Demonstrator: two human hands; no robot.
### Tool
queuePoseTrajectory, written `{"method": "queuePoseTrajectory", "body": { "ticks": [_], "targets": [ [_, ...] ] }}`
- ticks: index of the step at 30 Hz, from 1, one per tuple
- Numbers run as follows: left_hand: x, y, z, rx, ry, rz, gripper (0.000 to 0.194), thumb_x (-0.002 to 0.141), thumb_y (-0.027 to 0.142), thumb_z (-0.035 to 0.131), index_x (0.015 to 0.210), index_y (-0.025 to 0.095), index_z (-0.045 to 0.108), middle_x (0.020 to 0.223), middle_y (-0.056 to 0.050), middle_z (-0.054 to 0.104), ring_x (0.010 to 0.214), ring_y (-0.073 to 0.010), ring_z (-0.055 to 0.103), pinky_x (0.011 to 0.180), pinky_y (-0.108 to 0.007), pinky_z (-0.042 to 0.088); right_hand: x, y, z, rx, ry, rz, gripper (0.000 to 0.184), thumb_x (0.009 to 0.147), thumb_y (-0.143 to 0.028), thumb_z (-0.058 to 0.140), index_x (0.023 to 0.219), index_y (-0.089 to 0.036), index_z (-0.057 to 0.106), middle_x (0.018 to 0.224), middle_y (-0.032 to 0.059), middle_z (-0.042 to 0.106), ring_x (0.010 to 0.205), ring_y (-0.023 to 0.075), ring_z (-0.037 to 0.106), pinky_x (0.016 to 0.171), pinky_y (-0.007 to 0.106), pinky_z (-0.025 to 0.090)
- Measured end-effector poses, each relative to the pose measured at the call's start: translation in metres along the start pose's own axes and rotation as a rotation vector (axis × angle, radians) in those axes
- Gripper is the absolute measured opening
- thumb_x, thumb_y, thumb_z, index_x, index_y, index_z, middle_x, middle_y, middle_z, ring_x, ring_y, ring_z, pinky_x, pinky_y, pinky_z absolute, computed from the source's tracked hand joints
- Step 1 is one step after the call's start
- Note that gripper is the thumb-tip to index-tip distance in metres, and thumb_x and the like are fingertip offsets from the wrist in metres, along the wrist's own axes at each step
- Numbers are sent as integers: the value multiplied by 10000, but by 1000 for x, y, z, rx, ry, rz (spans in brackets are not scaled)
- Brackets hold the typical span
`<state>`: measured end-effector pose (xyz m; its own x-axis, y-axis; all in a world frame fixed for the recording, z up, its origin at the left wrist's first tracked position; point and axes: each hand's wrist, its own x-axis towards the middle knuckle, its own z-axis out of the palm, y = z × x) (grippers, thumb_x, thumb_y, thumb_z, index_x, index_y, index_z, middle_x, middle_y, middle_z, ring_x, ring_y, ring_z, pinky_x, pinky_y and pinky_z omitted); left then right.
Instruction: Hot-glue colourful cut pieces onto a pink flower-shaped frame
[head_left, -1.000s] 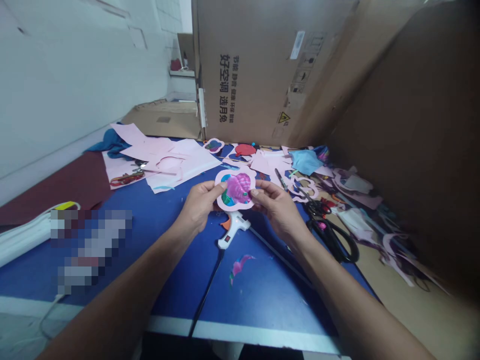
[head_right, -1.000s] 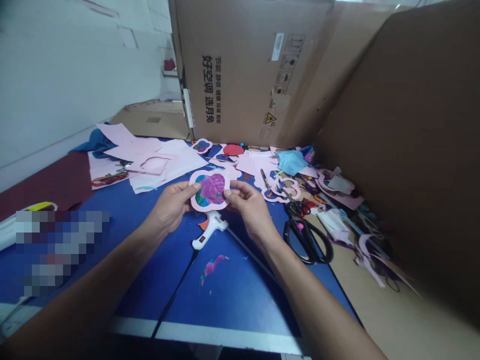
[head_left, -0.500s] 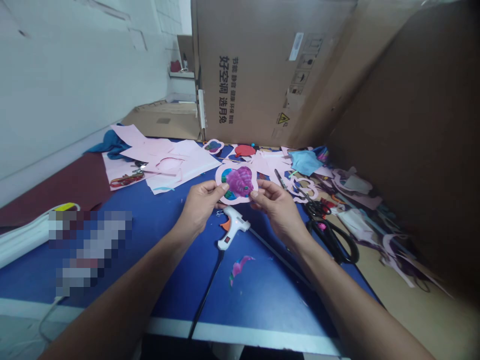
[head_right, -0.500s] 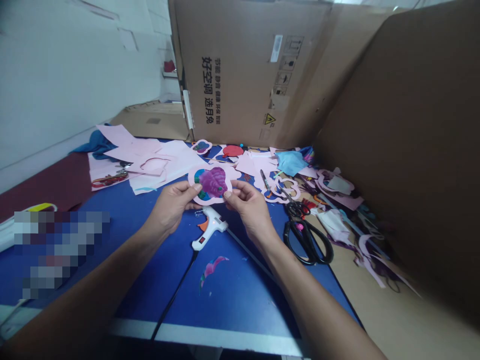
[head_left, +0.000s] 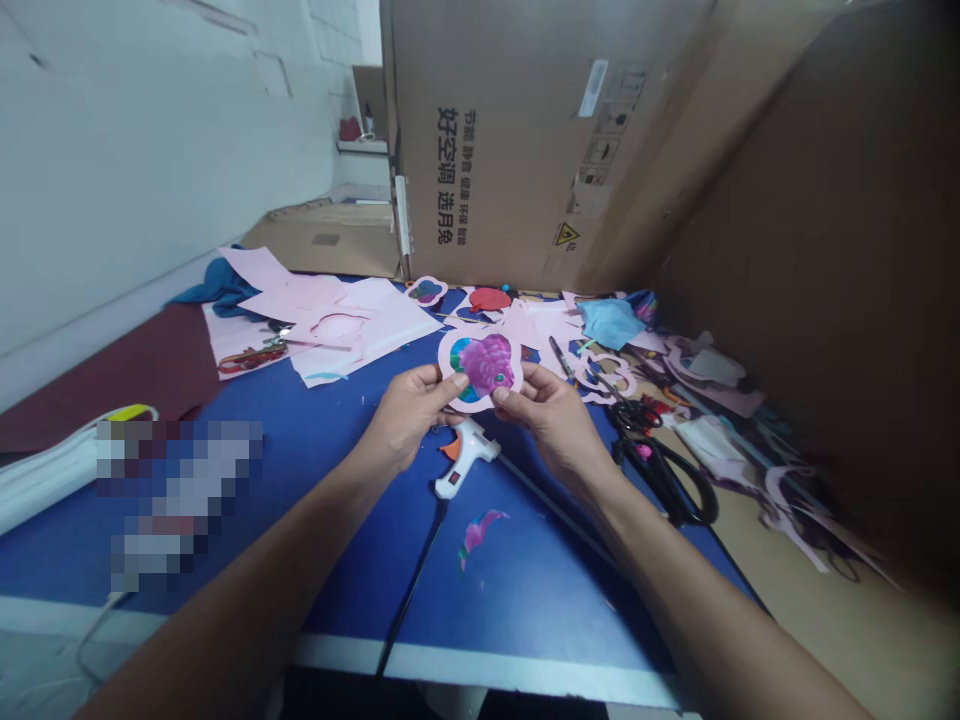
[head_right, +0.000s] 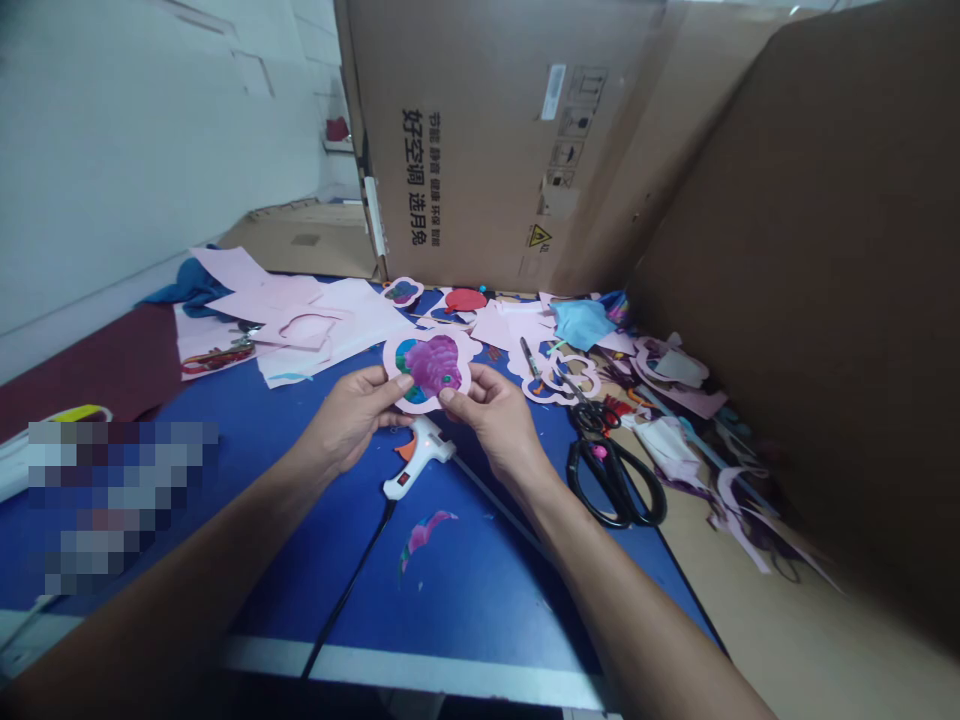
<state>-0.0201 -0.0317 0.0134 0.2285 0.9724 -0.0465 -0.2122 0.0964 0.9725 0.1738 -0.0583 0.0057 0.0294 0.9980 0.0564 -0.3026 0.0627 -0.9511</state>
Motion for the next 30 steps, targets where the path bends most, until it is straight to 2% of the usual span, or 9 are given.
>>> {"method": "queuePoseTrajectory", "body": {
  "ticks": [7, 13, 17, 21, 23, 26, 28, 30],
  "targets": [
    [1, -1, -1, -67, -37, -25, 476, 695, 513, 1014, 956, 156, 839, 951, -104, 837, 779, -188, 763, 658, -279, 626, 0, -1, 0, 8, 0, 20, 513, 599, -446, 1079, 1000, -257, 820, 887, -7, 796, 726, 155, 645, 687, 292, 540],
    [1, -2, -2, -45, -15, -28, 471, 702, 532, 1005, 947, 167, 835, 937, -93, 831, 777, -182, 759, 657, -274, 630, -1, -1, 1, 9, -4, 24, 504, 607, -452, 1071, 997, -258, 818, 918, -1, 806, 755, 167, 666, 708, 301, 551],
    [5, 3, -7, -28, 52, -28, 425, 720, 490, 993, 918, 162, 810, 921, -88, 819, 738, -167, 739, 649, -267, 624, 0, -2, -3, -33, 23, 50, 513, 682, -483, 1008, 1093, -256, 802, 937, 14, 808, 808, 193, 715, 733, 319, 562],
    [15, 15, -25, -62, 216, 65, 386, 722, 433, 988, 863, 175, 739, 876, -59, 796, 728, -157, 728, 649, -253, 621, -1, -11, -6, -206, 70, -15, 482, 737, -444, 931, 1145, -248, 764, 866, 8, 785, 797, 213, 732, 707, 330, 545],
    [22, 19, -37, -69, 296, 90, 379, 723, 410, 982, 837, 182, 701, 822, -36, 770, 694, -148, 713, 638, -248, 615, -8, -17, -3, -375, -25, -64, 374, 813, -410, 867, 1138, -245, 785, 772, -9, 744, 718, 203, 691, 671, 328, 518],
    [30, 21, -54, -69, 356, 64, 344, 751, 381, 954, 855, 186, 690, 817, -36, 772, 690, -152, 727, 629, -239, 604, -28, -21, 8, -655, -323, -37, 200, 954, -362, 726, 1088, -275, 845, 775, 9, 766, 675, 203, 663, 649, 325, 477],
    [34, 21, -63, -73, 393, 50, 307, 774, 355, 933, 868, 187, 693, 819, -40, 779, 689, -155, 735, 615, -233, 592, -42, -19, 15, -810, -460, -20, 213, 993, -320, 679, 1090, -312, 868, 869, 22, 814, 695, 210, 683, 659, 325, 462],
    [36, 20, -70, -79, 432, 50, 277, 789, 330, 918, 861, 189, 691, 798, -37, 775, 668, -152, 731, 596, -227, 580, -53, -14, 21, -900, -499, -44, 239, 1017, -299, 645, 1086, -329, 871, 907, 25, 825, 727, 221, 704, 684, 328, 456]
  ]
}}
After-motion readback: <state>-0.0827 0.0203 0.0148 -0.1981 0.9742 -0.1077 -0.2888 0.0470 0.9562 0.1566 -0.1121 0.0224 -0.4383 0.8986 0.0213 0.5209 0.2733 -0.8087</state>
